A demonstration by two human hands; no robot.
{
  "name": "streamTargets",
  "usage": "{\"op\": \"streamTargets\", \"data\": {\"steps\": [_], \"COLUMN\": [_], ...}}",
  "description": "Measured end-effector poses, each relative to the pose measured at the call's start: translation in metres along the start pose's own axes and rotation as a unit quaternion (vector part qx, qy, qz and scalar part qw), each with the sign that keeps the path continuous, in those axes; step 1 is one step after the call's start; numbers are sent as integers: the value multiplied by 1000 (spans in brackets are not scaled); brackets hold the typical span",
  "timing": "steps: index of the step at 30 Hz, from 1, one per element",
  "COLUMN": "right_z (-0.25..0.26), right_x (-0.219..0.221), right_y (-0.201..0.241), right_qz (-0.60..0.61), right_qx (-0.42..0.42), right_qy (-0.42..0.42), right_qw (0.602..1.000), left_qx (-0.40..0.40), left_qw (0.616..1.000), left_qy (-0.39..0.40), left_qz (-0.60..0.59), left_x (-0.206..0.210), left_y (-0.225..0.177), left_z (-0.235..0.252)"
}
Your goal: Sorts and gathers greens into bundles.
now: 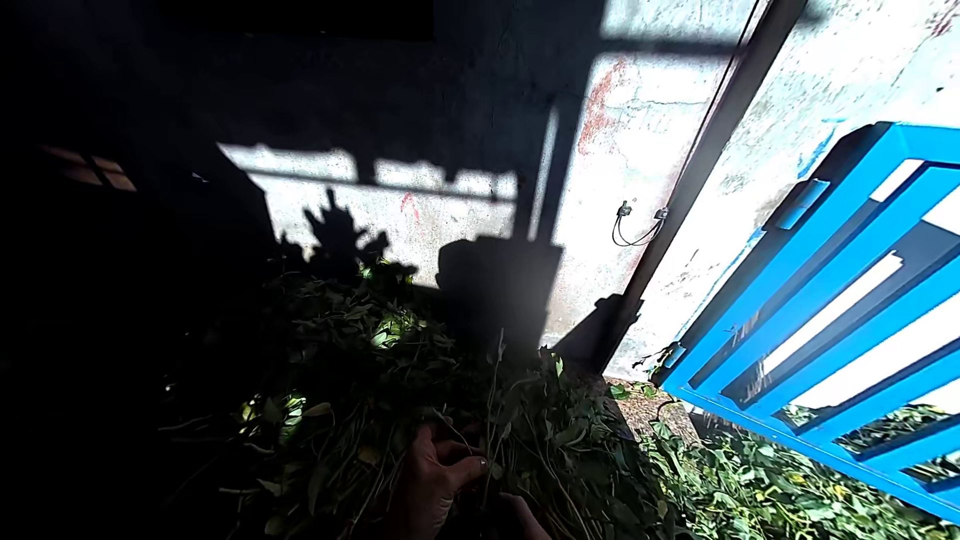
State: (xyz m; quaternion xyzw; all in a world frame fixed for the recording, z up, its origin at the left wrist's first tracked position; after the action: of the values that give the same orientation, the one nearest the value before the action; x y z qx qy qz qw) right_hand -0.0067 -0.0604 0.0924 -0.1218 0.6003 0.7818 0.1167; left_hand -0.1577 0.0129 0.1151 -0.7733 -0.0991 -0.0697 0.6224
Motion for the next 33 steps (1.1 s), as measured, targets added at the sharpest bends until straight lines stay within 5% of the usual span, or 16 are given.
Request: {"op": "streamTargets", "data": {"steps": [4,9,14,19,26,33], "right_z": [-3,-5,6,18,24,25], "right_x": [4,9,12,8,27,24], "right_y": [-3,0,-3,-11,-14,-15], "right_qz": [-47,-19,159,281,194,309], "right_qx": [-3,-32,71,181,169,132], "right_qy": [-19,-3,17,-96,-17,-150], "right_qw": [999,999,985,937,966,930], "left_qx": [-1,47,18,-3,-53,-104], "left_qw": [999,993,992,1000,999,990], "left_qy": [-34,80,110,24,-5,-71], "left_qz": [30,67,58,10,4,-67], "left_x": [-6,0,2,-8,-13,-24], "left_y": [2,-2,3,7,13,12], "left_z": [-2,1,0,6,5,15]}}
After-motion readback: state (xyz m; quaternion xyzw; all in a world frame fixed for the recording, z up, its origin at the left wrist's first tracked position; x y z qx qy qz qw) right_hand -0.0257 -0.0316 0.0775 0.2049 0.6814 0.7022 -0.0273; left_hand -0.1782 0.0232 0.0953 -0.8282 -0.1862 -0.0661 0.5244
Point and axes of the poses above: each hand's wrist, its own z-axis towards the middle knuckle, its own x-axis out of the palm, y = z × x, the point moved 7 cm from there along z, towards the middle knuckle, and after that the axes turned 3 degrees about -x, right-handed, at the moved point
